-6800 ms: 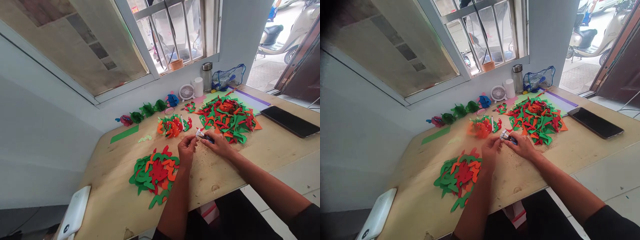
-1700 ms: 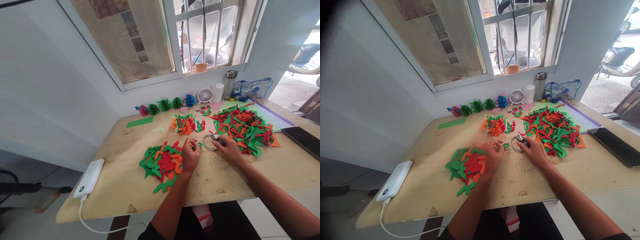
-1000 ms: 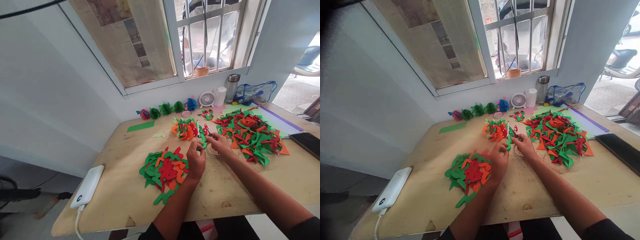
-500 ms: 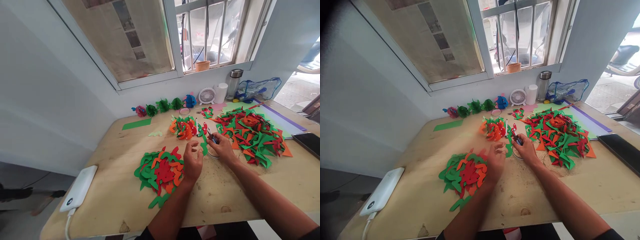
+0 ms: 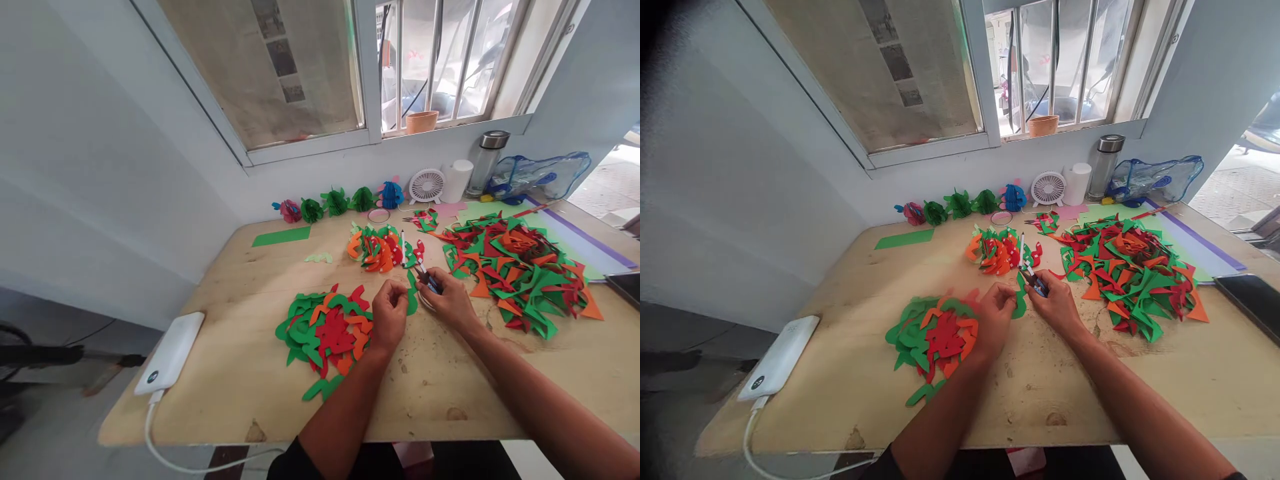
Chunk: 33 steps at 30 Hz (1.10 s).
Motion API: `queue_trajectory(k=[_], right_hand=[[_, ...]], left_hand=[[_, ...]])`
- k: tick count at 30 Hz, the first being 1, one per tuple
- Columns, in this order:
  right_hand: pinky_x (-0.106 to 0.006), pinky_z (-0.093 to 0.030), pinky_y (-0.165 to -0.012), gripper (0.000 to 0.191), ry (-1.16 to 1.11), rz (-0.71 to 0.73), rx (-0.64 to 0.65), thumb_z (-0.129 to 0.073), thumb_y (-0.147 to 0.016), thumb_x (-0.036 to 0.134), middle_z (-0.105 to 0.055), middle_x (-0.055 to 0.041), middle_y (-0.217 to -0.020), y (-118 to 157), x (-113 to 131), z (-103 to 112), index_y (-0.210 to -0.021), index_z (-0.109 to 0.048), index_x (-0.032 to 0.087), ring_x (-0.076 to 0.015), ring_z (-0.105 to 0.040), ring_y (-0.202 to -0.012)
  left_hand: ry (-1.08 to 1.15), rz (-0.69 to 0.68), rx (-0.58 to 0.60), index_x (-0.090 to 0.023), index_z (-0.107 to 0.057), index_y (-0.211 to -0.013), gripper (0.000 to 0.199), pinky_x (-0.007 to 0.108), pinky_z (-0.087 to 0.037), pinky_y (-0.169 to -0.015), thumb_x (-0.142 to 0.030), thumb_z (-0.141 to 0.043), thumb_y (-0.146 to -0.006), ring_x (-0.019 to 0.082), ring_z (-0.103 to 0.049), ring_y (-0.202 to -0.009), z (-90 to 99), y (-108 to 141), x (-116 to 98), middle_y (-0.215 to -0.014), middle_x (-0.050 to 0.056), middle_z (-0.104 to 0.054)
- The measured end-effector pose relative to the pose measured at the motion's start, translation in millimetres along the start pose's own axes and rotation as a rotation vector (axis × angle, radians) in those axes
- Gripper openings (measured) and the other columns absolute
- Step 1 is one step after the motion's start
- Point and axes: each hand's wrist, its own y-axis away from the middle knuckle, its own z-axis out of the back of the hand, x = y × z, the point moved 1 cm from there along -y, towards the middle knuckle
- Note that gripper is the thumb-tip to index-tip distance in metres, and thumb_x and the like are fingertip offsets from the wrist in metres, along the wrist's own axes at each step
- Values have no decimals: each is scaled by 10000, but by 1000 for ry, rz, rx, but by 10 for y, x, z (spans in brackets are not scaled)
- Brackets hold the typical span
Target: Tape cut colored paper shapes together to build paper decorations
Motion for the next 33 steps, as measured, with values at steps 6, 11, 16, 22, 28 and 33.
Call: queue_trajectory(k=[6,11,16,22,28,33], right_hand=[[-243,-396,-566,191,-83,-1,70,-538,-783,381,-605,-7,-674,2,58,28,-797,-577,194,-139,-519,-610],[-244,-387,-552,163,-62,16,174,-519,-789,352,-609,0,-658,19,56,2,-778,-576,199,-131,-506,-581],[-254,-398,-576,165,-44,29,217,-521,-781,356,-630,-8,-678,24,16,-31,-791,-586,204,-141,-527,-606],[-242,-364,-517,220,-75,43,266,-519,-789,414,-607,2,-605,39,70,-49,-738,-565,204,-128,-489,-541],[-234,-360,-516,197,-73,63,280,-523,-786,389,-591,7,-601,47,83,-48,-726,-558,205,-123,-481,-546],[-228,-354,-503,187,-68,94,294,-531,-772,379,-577,8,-583,42,92,-51,-721,-564,202,-118,-461,-533]], left_hand=[[-20,-18,-107,-149,-686,-741,170,224,-463,-647,-122,-521,-712,129,-612,-721,78,-68,-50,-753,34,-677],[-15,-49,-139,-154,-721,-786,191,266,-510,-723,-126,-547,-713,161,-649,-821,107,-87,-87,-870,71,-709],[-56,-113,-129,-166,-721,-886,207,282,-526,-733,-177,-577,-738,179,-648,-872,107,-69,-82,-933,85,-699],[-65,-173,-98,-164,-713,-917,210,270,-531,-715,-228,-582,-765,185,-646,-895,108,-61,-84,-970,97,-685],[-81,-179,-109,-159,-716,-857,171,269,-524,-705,-226,-590,-761,174,-651,-831,112,-55,-139,-887,79,-695],[-62,-158,-99,-161,-711,-863,174,276,-522,-715,-240,-594,-761,172,-647,-829,114,-53,-133,-887,78,-697]])
